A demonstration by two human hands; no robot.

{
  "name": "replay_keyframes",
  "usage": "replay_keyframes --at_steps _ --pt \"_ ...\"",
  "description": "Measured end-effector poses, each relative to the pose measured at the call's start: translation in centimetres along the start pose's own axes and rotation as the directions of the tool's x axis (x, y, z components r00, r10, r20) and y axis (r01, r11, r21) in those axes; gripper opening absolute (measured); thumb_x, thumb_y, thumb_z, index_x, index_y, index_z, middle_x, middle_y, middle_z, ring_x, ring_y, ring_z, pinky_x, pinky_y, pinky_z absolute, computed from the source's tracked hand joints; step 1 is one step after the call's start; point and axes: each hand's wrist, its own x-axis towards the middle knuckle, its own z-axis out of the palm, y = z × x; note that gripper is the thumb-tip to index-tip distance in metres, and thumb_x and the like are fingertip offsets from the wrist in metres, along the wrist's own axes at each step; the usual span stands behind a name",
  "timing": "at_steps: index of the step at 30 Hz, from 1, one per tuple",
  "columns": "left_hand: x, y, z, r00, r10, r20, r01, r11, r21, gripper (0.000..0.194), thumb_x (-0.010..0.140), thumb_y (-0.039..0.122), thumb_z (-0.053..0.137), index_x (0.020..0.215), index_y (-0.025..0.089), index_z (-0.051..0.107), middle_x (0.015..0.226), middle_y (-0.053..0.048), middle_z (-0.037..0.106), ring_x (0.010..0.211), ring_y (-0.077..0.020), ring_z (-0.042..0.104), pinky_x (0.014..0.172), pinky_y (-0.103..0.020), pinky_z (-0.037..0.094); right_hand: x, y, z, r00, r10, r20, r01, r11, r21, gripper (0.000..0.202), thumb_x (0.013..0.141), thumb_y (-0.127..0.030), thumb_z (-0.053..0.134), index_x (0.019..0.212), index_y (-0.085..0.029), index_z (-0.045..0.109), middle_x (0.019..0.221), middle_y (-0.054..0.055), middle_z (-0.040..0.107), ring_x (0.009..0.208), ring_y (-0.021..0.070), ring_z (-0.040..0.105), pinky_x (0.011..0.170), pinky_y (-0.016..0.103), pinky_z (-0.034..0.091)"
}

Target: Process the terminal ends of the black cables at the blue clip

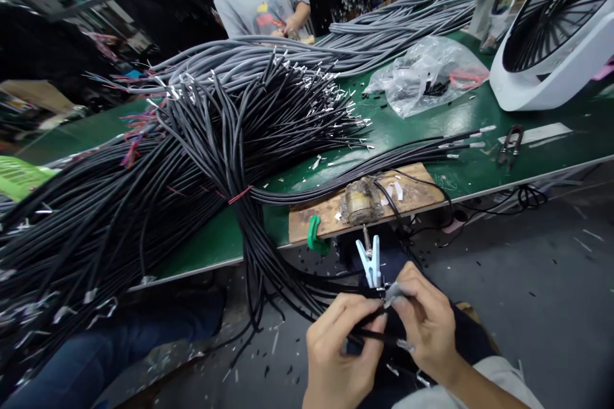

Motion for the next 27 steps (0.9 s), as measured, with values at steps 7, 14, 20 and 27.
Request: replay_keyframes --at_steps 7,14,20,27 --pt "-0.6 -0.2 0.7 0.997 0.078 -0.015 -0.075 0.987 0.141 0.018 0.077 0.001 0.062 0.084 0.017 0.064 0.071 -0.002 0.067 0.061 -0.0120 0.064 0.058 -0.020 0.051 0.7 -0.3 -0.6 0.982 0.062 0.180 -0.054 0.997 -0.048 0.010 0.087 -0.015 0.056 0.078 -0.019 0.054 0.072 0.001 0.054 0.071 0.0166 0.048 0.073 0.033 0.039" --pt "-0.9 -0.3 0.7 0.989 0.042 0.141 -0.071 0.976 0.208 0.017 0.082 0.005 0.057 0.090 0.018 0.064 0.073 -0.003 0.066 0.063 -0.0131 0.064 0.058 -0.021 0.049 1.7 0.9 -0.7 0.955 0.245 0.169 -0.236 0.969 -0.072 0.040 0.092 -0.028 0.051 0.054 -0.019 0.044 0.056 -0.002 0.043 0.058 0.0134 0.042 0.055 0.028 0.035" --pt "-0.6 -0.2 0.6 0.999 -0.004 0.051 -0.003 0.990 0.138 0.016 0.083 0.004 0.057 0.091 0.016 0.064 0.076 -0.004 0.064 0.066 -0.0126 0.063 0.059 -0.020 0.050 2.5 0.3 -2.3 0.901 0.253 0.353 -0.271 0.962 0.003 0.015 0.087 -0.029 0.063 0.080 -0.017 0.066 0.076 0.004 0.061 0.071 0.0164 0.052 0.065 0.029 0.041" --pt "-0.4 -0.4 1.1 0.999 -0.037 -0.027 0.042 0.979 0.201 0.008 0.082 0.009 0.062 0.087 0.016 0.063 0.068 0.000 0.059 0.057 -0.0096 0.059 0.054 -0.018 0.048 0.3 0.6 1.1 0.929 0.369 0.035 -0.352 0.847 0.398 0.021 0.082 -0.028 0.066 0.064 -0.018 0.061 0.067 0.000 0.048 0.067 0.0153 0.044 0.062 0.027 0.037"
